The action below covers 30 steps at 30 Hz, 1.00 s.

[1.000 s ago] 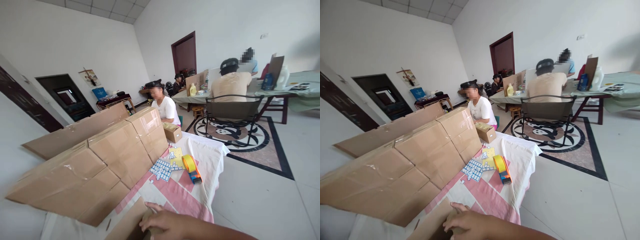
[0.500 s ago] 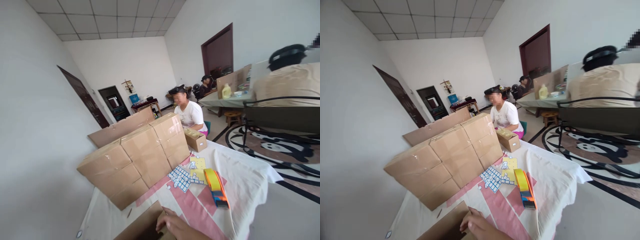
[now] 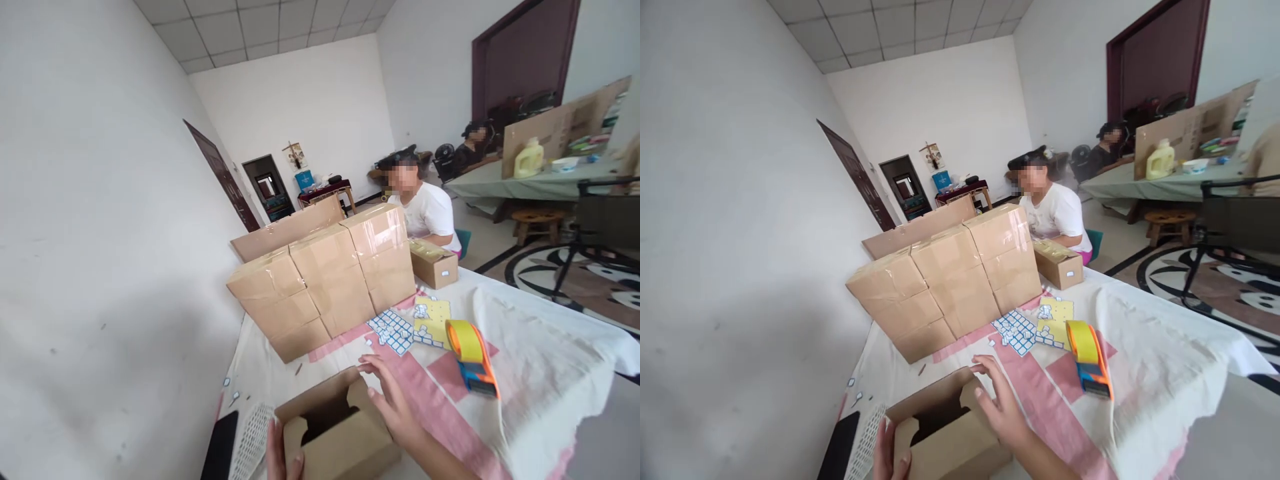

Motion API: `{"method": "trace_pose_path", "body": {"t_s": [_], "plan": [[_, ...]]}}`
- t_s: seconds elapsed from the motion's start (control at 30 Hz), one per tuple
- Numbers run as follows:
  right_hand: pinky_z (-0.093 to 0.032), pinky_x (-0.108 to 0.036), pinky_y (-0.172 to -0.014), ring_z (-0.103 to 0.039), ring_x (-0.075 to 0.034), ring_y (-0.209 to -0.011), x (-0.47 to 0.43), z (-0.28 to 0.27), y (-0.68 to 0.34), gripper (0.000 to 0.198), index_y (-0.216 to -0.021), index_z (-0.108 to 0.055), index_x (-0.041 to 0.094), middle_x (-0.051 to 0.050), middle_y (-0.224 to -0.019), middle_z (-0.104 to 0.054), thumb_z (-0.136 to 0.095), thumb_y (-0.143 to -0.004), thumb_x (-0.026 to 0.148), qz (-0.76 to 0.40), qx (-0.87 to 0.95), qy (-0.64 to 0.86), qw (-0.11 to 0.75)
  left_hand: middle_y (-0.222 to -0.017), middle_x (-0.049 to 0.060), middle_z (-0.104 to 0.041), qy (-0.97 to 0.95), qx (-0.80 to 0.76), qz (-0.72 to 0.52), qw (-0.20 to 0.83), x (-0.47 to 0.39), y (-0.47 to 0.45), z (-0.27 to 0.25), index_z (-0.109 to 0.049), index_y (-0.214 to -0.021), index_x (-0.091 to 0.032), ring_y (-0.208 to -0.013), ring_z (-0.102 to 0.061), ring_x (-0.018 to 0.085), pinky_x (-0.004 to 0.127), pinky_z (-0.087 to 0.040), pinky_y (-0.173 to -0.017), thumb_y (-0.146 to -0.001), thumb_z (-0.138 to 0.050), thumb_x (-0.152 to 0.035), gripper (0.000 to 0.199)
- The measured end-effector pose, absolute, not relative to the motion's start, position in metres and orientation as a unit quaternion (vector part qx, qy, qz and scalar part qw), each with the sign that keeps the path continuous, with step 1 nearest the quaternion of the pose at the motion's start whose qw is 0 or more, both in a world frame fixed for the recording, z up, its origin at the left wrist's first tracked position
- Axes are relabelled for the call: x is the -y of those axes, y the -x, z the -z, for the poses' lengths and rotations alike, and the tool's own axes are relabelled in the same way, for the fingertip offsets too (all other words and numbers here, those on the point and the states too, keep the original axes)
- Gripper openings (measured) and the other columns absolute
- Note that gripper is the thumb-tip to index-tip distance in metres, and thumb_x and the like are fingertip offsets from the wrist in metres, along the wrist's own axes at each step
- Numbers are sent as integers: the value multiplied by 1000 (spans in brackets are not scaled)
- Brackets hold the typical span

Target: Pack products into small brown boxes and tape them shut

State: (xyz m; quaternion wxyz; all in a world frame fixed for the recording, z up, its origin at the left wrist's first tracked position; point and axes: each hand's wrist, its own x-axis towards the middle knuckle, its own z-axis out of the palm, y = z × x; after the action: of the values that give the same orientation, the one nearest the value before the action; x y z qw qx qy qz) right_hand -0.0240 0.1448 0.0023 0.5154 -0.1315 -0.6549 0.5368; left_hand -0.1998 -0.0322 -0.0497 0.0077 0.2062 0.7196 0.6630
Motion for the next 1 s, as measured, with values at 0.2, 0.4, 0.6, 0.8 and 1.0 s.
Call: {"method": "trace_pose_path", "body": {"t_s": [0.2,0.4,0.6,0.8,1.0], "plan": [[-48,-45,-96,-64,-26,-99,-132,-13,16,37,-99,-72,23,-9,-93,-71,-49,-100,51,-488,735,108,457,-135,13,-61,-273,-717,-642,6,45,212,44,-69,-112,-22,-139,-49,37,48,-33,-122,-80,-58,-61,52],[-41,-52,-107,-58,-29,-123,-132,17,13,37,-111,-72,24,-11,-109,-73,-46,-101,48,-456,753,156,448,-132,13,-62,-295,-714,-635,5,41,215,37,-72,-95,-20,-135,-52,36,49,-31,-122,-82,-59,-58,42],[-44,-47,-109,-56,-28,-127,-121,16,20,31,-119,-65,24,-12,-118,-68,-49,-98,40,-472,732,137,472,-136,7,-64,-222,-733,-641,57,39,210,23,-67,-116,-22,-140,-48,33,42,-33,-122,-81,-60,-61,53],[-45,-44,-110,-58,-25,-124,-147,-13,6,29,-121,-64,24,-11,-118,-67,-45,-102,36,-462,745,115,468,-142,9,-59,-238,-716,-655,54,17,199,17,-64,-122,-22,-144,-42,34,45,-26,-126,-83,-60,-59,54],[-30,-53,-123,-30,-28,-153,-176,9,-12,49,-143,-48,26,-15,-158,-41,-52,-100,48,-475,730,220,439,-147,11,-55,-286,-700,-645,115,-14,186,27,-64,-125,-21,-141,-47,31,46,-35,-121,-84,-63,-53,53]]}}
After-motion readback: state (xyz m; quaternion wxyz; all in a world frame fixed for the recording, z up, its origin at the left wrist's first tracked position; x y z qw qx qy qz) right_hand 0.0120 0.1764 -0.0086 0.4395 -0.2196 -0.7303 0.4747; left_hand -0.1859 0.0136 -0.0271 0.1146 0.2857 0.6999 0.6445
